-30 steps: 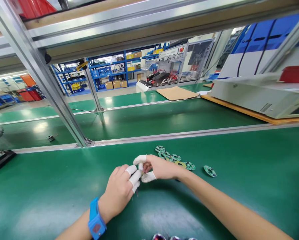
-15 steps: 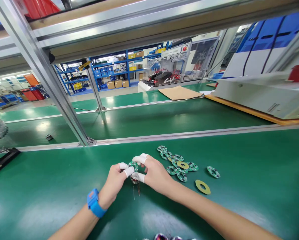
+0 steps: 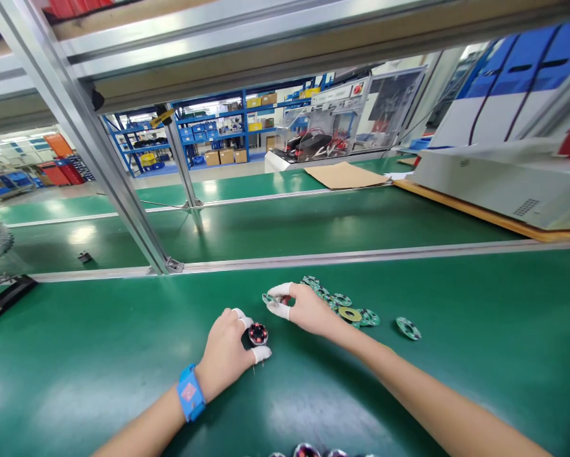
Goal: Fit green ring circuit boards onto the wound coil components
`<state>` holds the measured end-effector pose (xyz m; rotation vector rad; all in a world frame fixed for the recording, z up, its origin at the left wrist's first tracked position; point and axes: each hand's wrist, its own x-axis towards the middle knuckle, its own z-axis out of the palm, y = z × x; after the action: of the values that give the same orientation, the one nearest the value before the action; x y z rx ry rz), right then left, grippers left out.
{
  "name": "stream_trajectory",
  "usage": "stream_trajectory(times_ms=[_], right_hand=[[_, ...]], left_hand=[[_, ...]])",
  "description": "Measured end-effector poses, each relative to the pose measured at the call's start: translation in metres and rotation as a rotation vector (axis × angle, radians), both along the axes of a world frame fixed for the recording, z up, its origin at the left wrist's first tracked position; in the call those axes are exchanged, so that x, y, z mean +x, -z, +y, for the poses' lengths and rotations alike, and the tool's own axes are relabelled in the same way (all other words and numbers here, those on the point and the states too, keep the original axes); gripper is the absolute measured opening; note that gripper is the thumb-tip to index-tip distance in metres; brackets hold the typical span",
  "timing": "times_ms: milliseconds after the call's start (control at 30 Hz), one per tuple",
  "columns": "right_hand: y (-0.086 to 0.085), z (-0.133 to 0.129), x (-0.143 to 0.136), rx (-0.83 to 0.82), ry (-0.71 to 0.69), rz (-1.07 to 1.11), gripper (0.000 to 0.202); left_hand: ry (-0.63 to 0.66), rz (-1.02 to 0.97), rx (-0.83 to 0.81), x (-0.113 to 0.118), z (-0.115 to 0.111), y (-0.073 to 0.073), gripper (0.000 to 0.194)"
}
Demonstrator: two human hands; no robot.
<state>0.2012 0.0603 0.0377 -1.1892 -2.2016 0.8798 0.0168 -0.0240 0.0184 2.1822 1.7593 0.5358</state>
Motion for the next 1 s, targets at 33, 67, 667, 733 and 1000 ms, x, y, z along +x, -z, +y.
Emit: stream_trajectory(times_ms=[33,67,667,733,1000], right_hand=[[0.002,0.001,0.000,-0.054,-0.044,0.046,0.025],[0.004,0.000,-0.001,-0.098,-0.092,0.083,0.025],[0.006,-0.041,-0.009,0.255,-0.260,-0.320,0.028],[0.009,-0.041,-0.009,0.258,-0.265,-0.309,0.030],[0.013,-0.040,-0.006,0.278,-0.284,-0.306,0.028]], left_hand=[[0.009,-0.002,-0.007,0.000,0.000,0.001,0.033],[0.015,-0.012,-0.012,0.001,0.001,0.002,0.032],[-0.007,-0.053,0.069,0.000,0.002,0.011,0.031],[-0.010,-0.055,0.078,0.001,0.003,0.011,0.031],[-0.007,-0.071,0.075,0.000,0.003,0.012,0.031]])
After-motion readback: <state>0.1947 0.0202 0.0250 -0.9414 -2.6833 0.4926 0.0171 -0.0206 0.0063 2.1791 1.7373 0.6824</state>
